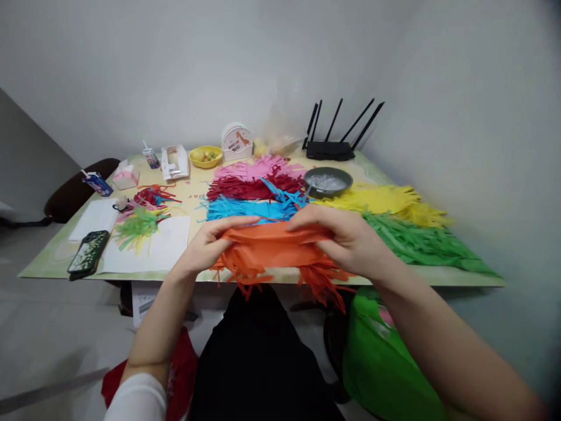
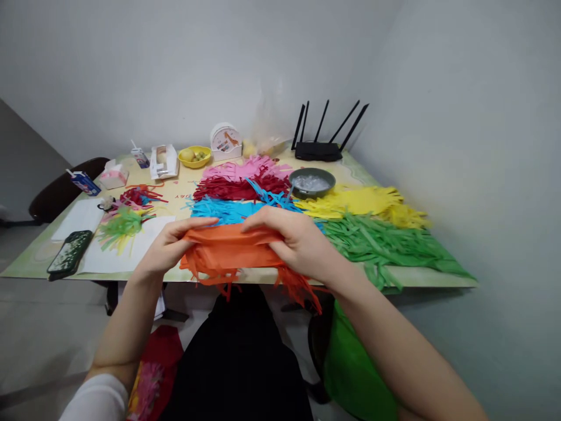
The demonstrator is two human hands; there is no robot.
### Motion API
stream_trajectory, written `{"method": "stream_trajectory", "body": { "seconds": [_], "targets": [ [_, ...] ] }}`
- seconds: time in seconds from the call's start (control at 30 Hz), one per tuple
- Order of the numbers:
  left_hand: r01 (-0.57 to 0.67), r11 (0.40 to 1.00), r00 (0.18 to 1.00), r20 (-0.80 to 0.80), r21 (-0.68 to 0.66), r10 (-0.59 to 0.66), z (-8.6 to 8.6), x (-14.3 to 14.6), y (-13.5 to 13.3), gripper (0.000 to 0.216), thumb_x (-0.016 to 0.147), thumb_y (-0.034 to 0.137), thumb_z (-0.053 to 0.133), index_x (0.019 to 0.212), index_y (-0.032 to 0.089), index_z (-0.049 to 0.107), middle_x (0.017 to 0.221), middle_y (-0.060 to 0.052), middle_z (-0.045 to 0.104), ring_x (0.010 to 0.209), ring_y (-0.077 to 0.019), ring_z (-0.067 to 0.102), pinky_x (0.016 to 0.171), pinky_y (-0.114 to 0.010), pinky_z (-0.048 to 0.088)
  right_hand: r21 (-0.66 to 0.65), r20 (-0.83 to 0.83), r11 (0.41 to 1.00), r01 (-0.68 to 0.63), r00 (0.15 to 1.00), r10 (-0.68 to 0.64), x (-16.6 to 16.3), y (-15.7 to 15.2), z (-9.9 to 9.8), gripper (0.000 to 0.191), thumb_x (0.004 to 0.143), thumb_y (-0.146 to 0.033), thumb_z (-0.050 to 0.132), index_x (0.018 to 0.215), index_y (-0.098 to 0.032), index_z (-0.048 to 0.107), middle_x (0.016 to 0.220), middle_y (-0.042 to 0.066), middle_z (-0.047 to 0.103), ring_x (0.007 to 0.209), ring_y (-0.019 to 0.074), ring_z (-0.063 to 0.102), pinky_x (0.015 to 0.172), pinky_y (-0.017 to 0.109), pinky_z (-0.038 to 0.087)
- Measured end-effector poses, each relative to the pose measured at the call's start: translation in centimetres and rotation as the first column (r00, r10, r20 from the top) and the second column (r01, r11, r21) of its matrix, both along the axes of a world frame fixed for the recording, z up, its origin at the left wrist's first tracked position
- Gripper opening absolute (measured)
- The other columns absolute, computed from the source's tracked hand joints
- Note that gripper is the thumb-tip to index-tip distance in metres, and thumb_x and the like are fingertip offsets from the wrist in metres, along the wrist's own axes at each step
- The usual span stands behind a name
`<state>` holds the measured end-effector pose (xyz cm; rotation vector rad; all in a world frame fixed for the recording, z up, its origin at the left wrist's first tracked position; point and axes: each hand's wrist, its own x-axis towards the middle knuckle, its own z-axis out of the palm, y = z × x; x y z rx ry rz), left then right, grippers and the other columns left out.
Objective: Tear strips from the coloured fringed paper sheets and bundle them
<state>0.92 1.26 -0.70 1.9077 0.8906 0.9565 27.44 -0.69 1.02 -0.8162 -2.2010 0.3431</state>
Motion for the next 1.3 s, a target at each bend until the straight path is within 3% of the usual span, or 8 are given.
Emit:
{"method": "stream_trajectory", "body": {
  "seconds": [0.13,0.3,0.57,0.67,0.8,0.93,1.07,1.3],
  "targets": [
    [0.053,0.998,0.998,0.023,-0.017,-0.052,-0.1,-0.7,0.3,0.036,0.075,0.009,0.046,0.089,0.019,0.078,0.096,-0.007,0.075,0.095,-0.023,0.069,0.089,-0.036,0.054,-0.027,-0.05,0.998,-0.056,0.997,0.054,0.2,-0.2,0.5,0.04,0.07,0.0,0.039,0.088,-0.023,0.066,0.094,0.003,0.068,0.088,0.0148,0.065,0.082,0.028,0.05],
    [-0.082,0.99,0.989,-0.114,0.118,0.096,-0.4,-0.8,0.6,0.053,0.077,0.011,0.048,0.127,0.022,0.061,0.126,-0.008,0.065,0.11,-0.023,0.064,0.095,-0.037,0.051,0.025,0.059,0.999,0.046,0.997,-0.048,0.4,0.3,2.1,0.038,0.075,-0.004,0.042,0.094,-0.024,0.069,0.093,0.003,0.068,0.084,0.0154,0.065,0.078,0.027,0.05],
    [-0.138,0.907,0.964,-0.155,0.397,0.215,-2.6,6.3,1.1,0.054,0.075,0.007,0.052,0.126,0.02,0.059,0.122,-0.008,0.067,0.113,-0.026,0.06,0.102,-0.04,0.045,0.143,0.385,0.986,0.09,0.913,-0.139,-1.3,0.6,5.4,0.037,0.075,-0.007,0.046,0.097,-0.023,0.072,0.082,0.003,0.064,0.074,0.0161,0.061,0.067,0.027,0.046],
    [-0.19,0.919,0.891,-0.332,0.345,0.309,-3.8,5.9,2.7,0.053,0.069,-0.001,0.046,0.111,0.022,0.069,0.103,-0.008,0.073,0.1,-0.0266,0.066,0.094,-0.041,0.049,0.198,0.385,0.974,0.113,0.904,-0.183,-0.3,0.1,6.4,0.033,0.078,-0.011,0.047,0.095,-0.024,0.072,0.082,0.002,0.064,0.072,0.0158,0.06,0.064,0.027,0.045],
    [-0.122,0.953,0.801,-0.539,0.278,0.26,-3.0,2.5,2.9,0.051,0.073,0.006,0.057,0.123,0.018,0.063,0.129,-0.015,0.063,0.122,-0.0327,0.056,0.105,-0.048,0.041,0.248,0.351,0.96,0.127,0.912,-0.211,1.0,0.3,6.6,0.032,0.079,-0.013,0.047,0.096,-0.025,0.072,0.081,0.001,0.065,0.072,0.0151,0.061,0.064,0.026,0.045],
    [0.099,0.961,0.954,-0.298,0.26,-0.018,-0.9,2.8,1.6,0.079,0.072,0.038,0.076,0.142,0.022,0.044,0.151,-0.011,0.042,0.14,-0.031,0.037,0.116,-0.044,0.03,0.164,0.351,0.981,0.099,0.924,-0.152,0.3,0.7,6.4,0.033,0.077,-0.012,0.049,0.097,-0.025,0.072,0.082,0.001,0.067,0.074,0.0162,0.062,0.067,0.028,0.048],
    [0.261,0.965,0.965,0.029,-0.026,-0.26,-1.6,5.3,2.2,0.063,0.073,0.059,0.07,0.122,0.02,0.062,0.122,-0.01,0.066,0.116,-0.0292,0.06,0.096,-0.037,0.05,0.089,0.324,0.995,0.045,0.943,-0.072,-0.1,0.1,6.6,0.042,0.076,-0.008,0.045,0.102,-0.027,0.072,0.089,0.001,0.068,0.08,0.0167,0.064,0.071,0.029,0.049],
    [0.277,0.88,0.959,0.166,-0.386,-0.229,-1.6,4.0,2.3,0.036,0.074,0.048,0.072,0.073,0.013,0.062,0.065,-0.001,0.061,0.057,-0.0109,0.056,0.057,-0.022,0.046,0.145,0.263,0.989,-0.01,0.964,-0.029,2.6,-0.7,3.8,0.039,0.08,-0.006,0.045,0.095,-0.028,0.073,0.102,0.006,0.066,0.087,0.0181,0.065,0.072,0.029,0.052]
  ]
}}
